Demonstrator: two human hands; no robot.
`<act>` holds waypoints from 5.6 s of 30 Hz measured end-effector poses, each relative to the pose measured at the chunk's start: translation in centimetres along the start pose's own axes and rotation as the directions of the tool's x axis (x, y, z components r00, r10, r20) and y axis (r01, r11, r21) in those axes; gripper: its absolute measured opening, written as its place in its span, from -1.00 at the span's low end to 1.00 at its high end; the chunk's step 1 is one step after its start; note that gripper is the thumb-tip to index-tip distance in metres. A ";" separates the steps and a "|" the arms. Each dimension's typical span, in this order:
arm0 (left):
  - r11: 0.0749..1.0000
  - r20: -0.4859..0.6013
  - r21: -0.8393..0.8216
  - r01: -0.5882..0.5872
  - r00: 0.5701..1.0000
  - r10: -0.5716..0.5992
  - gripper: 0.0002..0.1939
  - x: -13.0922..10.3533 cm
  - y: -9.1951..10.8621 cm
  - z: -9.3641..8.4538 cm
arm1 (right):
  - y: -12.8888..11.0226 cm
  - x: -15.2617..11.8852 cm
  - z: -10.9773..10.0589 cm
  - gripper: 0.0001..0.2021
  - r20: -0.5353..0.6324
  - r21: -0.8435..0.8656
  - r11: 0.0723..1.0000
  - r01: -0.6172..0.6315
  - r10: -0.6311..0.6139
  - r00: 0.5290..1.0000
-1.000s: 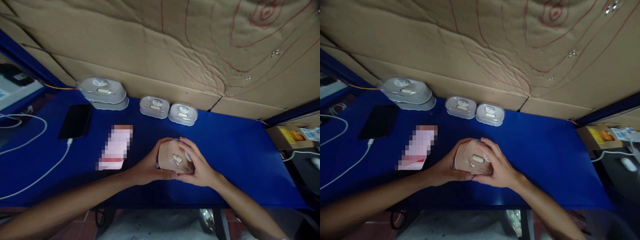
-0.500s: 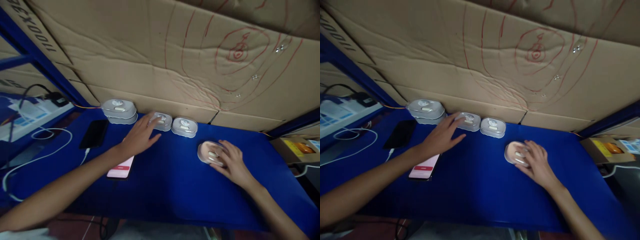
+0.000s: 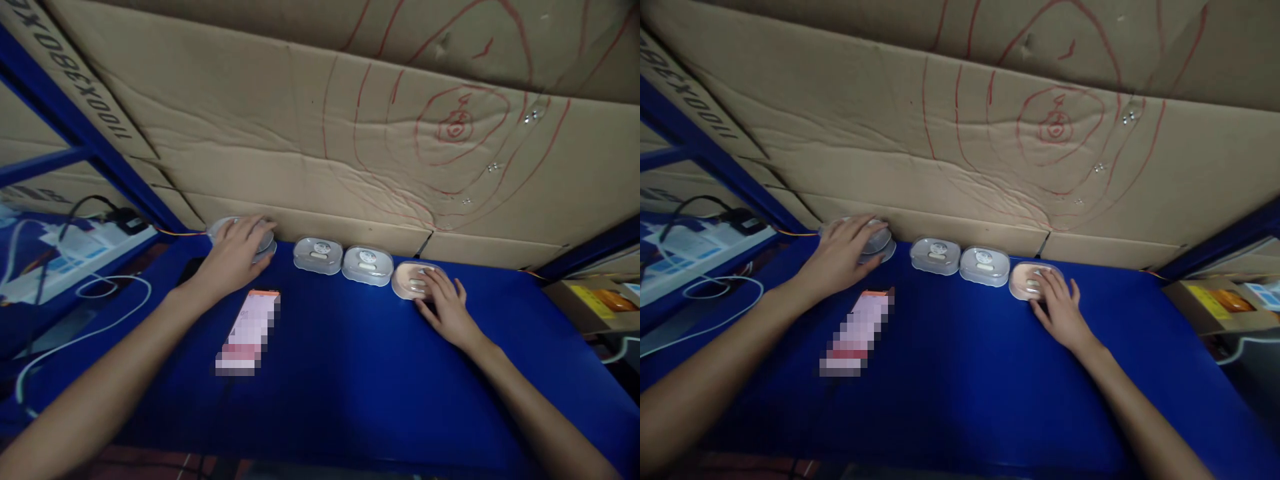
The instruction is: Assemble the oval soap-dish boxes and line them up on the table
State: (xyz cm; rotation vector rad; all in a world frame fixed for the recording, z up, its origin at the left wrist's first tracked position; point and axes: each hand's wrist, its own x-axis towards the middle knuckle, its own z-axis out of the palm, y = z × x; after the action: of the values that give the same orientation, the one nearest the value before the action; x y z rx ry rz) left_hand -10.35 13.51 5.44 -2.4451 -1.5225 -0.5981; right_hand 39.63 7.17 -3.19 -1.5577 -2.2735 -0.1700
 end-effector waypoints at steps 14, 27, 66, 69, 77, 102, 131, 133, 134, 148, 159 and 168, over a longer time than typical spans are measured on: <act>0.966 0.239 -0.146 -0.214 0.940 0.244 -0.55 -0.9 4.2 3.9 | -7.7 4.0 -0.2 -0.23 0.087 0.057 0.990 0.131 -0.136 0.987; 0.970 0.265 -0.215 -0.111 0.950 0.167 -0.51 -1.4 5.9 4.4 | -9.2 4.4 1.1 -0.38 0.078 -0.048 0.990 0.133 -0.129 0.989; 0.607 0.444 -0.744 0.279 0.886 0.138 0.03 -8.2 13.5 3.1 | -12.4 0.2 -0.9 -0.33 0.132 0.410 0.863 0.295 -0.376 0.917; 0.482 0.415 -0.814 0.324 0.905 0.094 0.03 -7.9 13.6 3.1 | -14.2 -0.1 -1.3 -0.46 0.100 0.557 0.783 0.276 -0.393 0.914; 0.475 0.406 -0.810 0.344 0.913 0.031 0.05 -8.0 14.1 3.2 | -14.1 -0.2 -0.6 -0.63 0.007 0.748 0.650 0.131 -0.206 0.979; -0.653 0.680 -0.379 0.655 0.676 0.283 -0.33 -6.8 13.8 2.0 | -13.0 0.9 -2.3 -0.51 0.388 0.917 -0.273 -0.289 0.455 0.802; -0.608 0.671 -0.503 0.614 0.721 0.173 -0.39 -7.5 14.5 3.7 | -12.6 -0.6 -1.3 -0.34 -0.002 0.514 0.832 0.208 -0.241 0.971; -0.663 0.696 -0.392 0.637 0.677 0.239 -0.41 -7.2 14.3 3.8 | -10.8 0.0 -0.8 -0.39 -0.025 0.424 0.903 0.065 -0.060 0.998; -0.675 0.706 -0.345 0.652 0.654 0.271 -0.35 -7.0 14.2 3.8 | -10.0 0.4 -0.5 -0.37 -0.011 0.373 0.928 -0.002 0.006 1.000; -0.565 0.652 -0.602 0.564 0.756 0.059 -0.14 -8.0 15.0 2.9 | -15.5 -1.7 -1.7 -0.49 0.203 0.947 0.207 -0.244 0.200 0.958; -0.405 0.567 -0.715 0.570 0.812 0.140 0.03 -8.7 14.9 3.6 | -15.2 -1.8 -1.6 -0.26 -0.010 0.664 0.718 0.207 -0.269 0.963; -0.393 0.547 -0.759 0.519 0.836 0.047 -0.07 -8.4 14.9 3.0 | -14.9 -1.6 -1.6 -0.28 0.015 0.678 0.719 0.153 -0.222 0.975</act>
State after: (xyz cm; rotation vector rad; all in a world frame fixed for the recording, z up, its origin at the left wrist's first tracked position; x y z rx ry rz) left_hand 0.40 1.10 -0.34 -3.1445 -2.2653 -2.8902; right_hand 26.80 -0.41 -0.67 -0.9563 -2.1848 0.6354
